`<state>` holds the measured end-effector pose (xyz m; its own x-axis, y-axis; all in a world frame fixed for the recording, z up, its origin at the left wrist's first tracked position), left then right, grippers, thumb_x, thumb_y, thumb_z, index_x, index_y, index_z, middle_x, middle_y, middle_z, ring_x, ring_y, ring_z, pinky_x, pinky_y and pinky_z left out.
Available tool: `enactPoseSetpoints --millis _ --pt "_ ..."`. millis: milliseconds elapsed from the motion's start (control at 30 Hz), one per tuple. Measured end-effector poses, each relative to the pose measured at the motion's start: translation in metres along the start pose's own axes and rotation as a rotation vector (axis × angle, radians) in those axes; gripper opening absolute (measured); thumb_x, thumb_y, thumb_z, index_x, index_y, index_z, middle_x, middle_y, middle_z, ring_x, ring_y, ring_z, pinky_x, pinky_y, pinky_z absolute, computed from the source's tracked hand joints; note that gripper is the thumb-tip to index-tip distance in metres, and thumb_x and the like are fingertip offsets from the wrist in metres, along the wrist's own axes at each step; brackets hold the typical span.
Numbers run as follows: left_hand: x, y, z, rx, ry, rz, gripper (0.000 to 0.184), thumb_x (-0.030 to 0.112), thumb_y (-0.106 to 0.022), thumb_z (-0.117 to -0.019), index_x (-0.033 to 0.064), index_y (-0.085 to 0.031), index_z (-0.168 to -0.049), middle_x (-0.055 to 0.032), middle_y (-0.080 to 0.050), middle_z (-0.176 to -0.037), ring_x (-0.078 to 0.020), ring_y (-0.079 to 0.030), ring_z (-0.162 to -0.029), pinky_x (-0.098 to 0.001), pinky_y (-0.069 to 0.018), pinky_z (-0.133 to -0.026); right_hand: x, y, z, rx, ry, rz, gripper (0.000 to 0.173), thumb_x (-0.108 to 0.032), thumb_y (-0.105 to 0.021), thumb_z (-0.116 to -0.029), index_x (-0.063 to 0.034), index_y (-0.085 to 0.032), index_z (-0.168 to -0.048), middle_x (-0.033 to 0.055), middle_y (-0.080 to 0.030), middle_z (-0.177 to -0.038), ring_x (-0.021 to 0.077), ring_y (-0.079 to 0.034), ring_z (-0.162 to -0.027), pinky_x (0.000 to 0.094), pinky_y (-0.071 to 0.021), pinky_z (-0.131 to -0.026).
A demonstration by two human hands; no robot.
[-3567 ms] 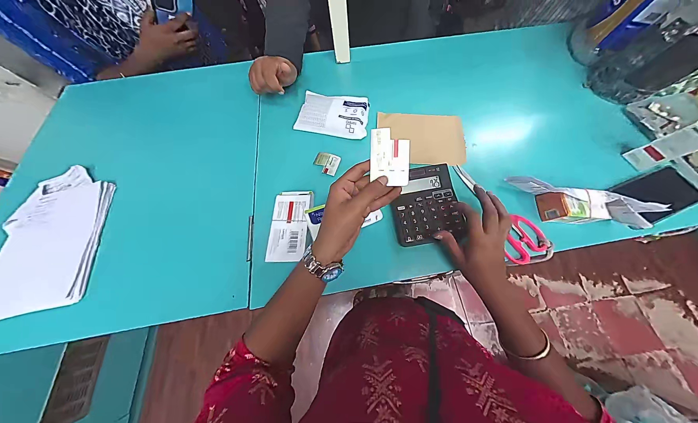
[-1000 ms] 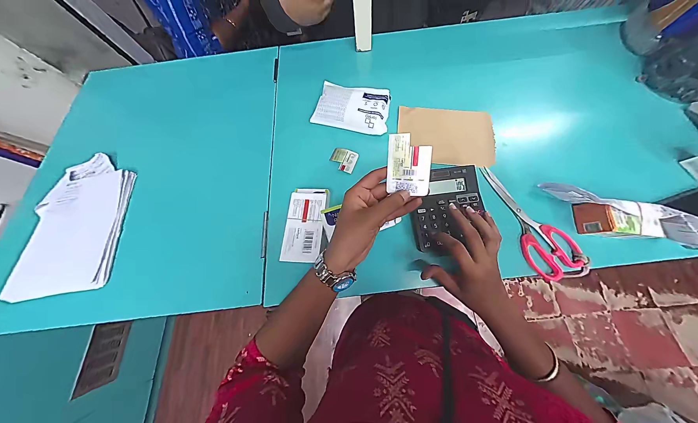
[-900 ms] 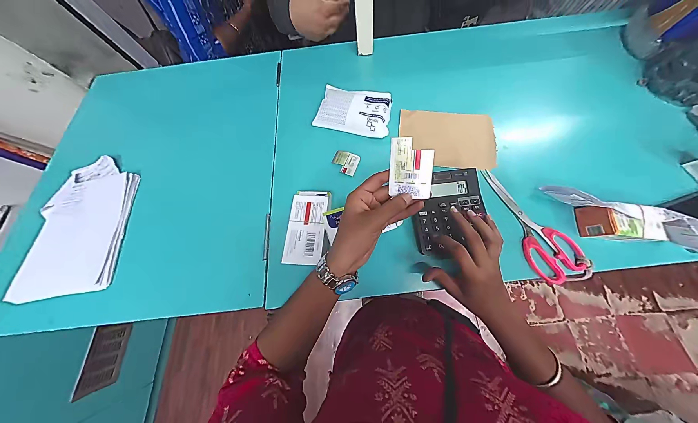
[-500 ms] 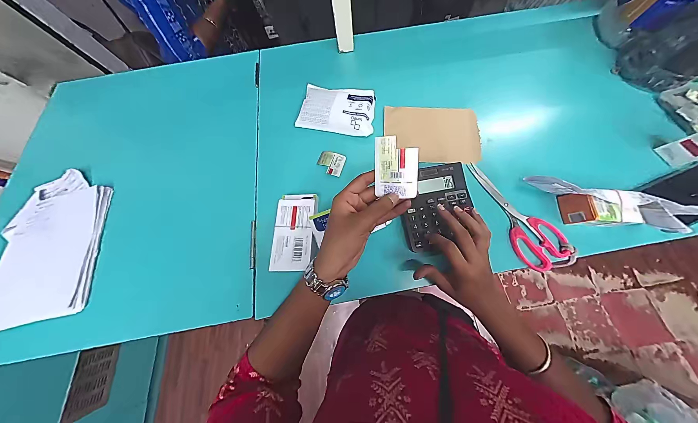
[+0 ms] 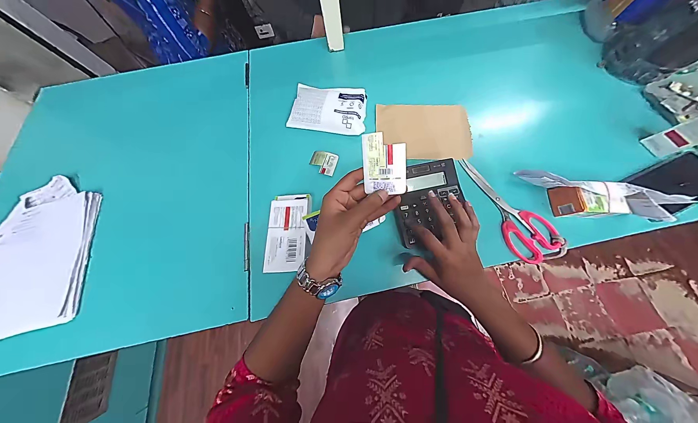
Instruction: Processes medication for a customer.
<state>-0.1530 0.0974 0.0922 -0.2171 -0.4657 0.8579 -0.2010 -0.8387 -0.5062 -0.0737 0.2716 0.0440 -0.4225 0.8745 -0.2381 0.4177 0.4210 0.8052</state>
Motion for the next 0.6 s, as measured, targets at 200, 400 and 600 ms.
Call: enactPoseSetpoints --millis 200,400,600 --pt "0.001 0.0 0.0 0.013 -0.003 -0.006 0.039 -0.01 -0.051 -0.0986 0.0038 -0.056 -0.134 -0.0124 -0.072 -0.116 -0.0214 -0.074 -0.102 -0.0369 -0.0605 -0.094 0.017 0.024 0.014 0.22 -0.089 -0.077 0.058 -0.067 -0.04 -0.1005 -0.0128 -0.061 -0.101 0.0183 -0.058 -0.139 0.0357 -0.042 -0.143 0.0501 -0.0268 -0.121" --pt "0.003 0.0 0.001 -0.004 -0.01 -0.007 0.04 -0.01 -0.05 -0.0991 0.0043 -0.055 -0.136 -0.0126 -0.072 -0.117 -0.0219 -0.074 -0.103 -0.0371 -0.0603 -0.094 0.029 0.026 0.021 0.176 -0.148 -0.029 0.061 -0.065 -0.043 -0.1008 -0.0102 -0.068 -0.102 0.0239 -0.06 -0.137 0.0453 -0.042 -0.141 0.0557 -0.0274 -0.119" --pt "0.008 0.006 0.0 -0.001 -0.05 -0.016 0.038 -0.007 -0.05 -0.1008 0.006 -0.055 -0.136 -0.0119 -0.071 -0.119 -0.022 -0.073 -0.105 -0.0366 -0.06 -0.095 0.029 0.021 0.007 0.101 -0.198 0.024 0.069 -0.072 -0.045 -0.0951 -0.0102 -0.073 -0.108 0.0298 -0.053 -0.145 0.0564 -0.038 -0.14 0.07 -0.0273 -0.113"
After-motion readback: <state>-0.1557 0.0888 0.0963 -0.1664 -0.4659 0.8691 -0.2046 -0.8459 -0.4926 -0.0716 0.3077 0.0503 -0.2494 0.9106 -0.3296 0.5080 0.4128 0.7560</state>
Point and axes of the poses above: each hand's wrist, its own z-axis away from the middle knuckle, its own y-axis out of the back of the hand, x = y × z, the point moved 6 cm from there along -z, towards the middle knuckle
